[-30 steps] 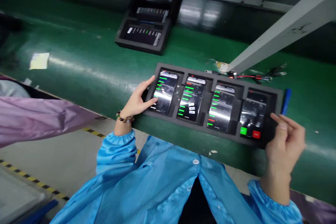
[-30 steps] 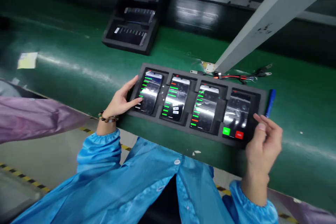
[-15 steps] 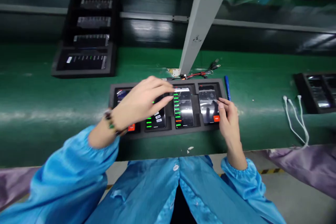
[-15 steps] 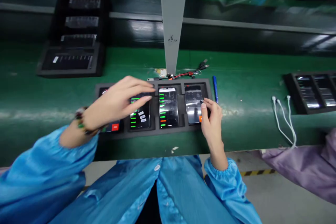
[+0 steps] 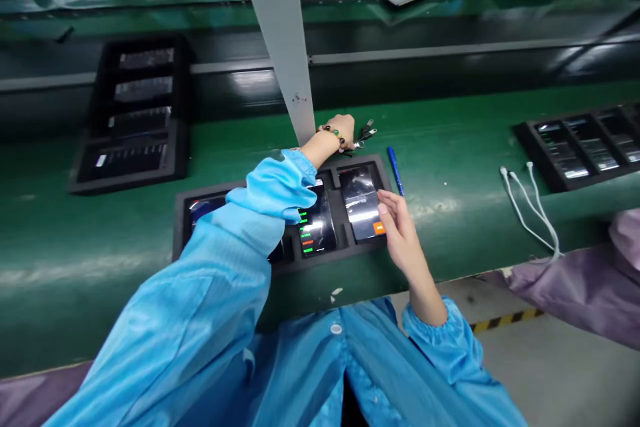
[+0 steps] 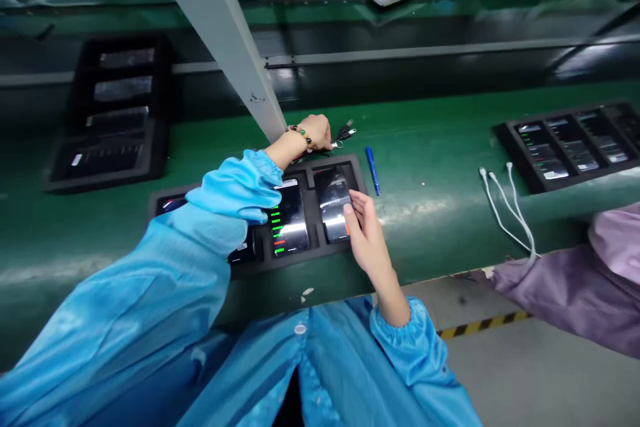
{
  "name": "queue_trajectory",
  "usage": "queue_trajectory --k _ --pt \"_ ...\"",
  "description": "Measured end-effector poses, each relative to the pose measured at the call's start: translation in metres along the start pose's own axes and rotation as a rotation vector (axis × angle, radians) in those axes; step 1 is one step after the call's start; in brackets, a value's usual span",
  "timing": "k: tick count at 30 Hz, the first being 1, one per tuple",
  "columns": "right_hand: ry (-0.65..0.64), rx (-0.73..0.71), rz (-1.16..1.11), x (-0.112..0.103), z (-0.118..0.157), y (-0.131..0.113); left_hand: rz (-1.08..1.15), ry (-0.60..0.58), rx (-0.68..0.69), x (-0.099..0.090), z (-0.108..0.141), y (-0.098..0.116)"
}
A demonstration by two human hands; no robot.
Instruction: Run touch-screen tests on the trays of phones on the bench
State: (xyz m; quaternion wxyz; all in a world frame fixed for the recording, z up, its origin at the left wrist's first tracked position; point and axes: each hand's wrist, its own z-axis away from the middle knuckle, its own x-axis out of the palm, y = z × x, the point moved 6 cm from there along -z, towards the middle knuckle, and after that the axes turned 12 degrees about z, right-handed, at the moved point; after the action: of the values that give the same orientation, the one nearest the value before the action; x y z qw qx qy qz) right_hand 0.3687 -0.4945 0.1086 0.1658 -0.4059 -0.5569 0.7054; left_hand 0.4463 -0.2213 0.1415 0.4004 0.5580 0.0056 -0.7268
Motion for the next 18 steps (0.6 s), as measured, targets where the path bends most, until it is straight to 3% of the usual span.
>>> queue_trajectory --k 3,5,9,11,12,13,14,16,18 --pt "-0.089 0.002 0.013 -0.001 0.002 0.003 0.033 0.039 0.014 -0.003 0.006 -0.003" --pt "-0.051 -0.05 0.061 -0.012 0.004 -0.006 0.06 0.115 0.089 -0.01 0.017 0.004" --pt "0.329 -0.296 0.154 -0.068 0.01 -0.051 0.085 0.331 0.503 -0.029 0.077 0.048" --pt "0.512 -0.37 0.21 -0.102 0.013 -0.069 0.0 0.301 0.704 -0.015 0.12 0.078" --pt "0.52 -0.349 0.244 -0.115 0.011 -0.073 -0.06 0.261 0.814 -0.001 0.143 0.092" --pt "0.444 -0.301 0.271 -0.122 0.006 -0.072 -0.108 0.22 0.936 0.016 0.166 0.106" --pt "0.281 -0.232 0.278 -0.124 0.001 -0.066 -0.136 0.185 1.064 0.036 0.189 0.118" --pt "-0.155 -0.075 0.229 -0.113 -0.002 -0.046 -0.14 0.15 1.272 0.078 0.225 0.134" --pt "-0.496 0.061 0.135 -0.098 0.009 -0.026 -0.146 0.08 1.371 0.119 0.246 0.14"
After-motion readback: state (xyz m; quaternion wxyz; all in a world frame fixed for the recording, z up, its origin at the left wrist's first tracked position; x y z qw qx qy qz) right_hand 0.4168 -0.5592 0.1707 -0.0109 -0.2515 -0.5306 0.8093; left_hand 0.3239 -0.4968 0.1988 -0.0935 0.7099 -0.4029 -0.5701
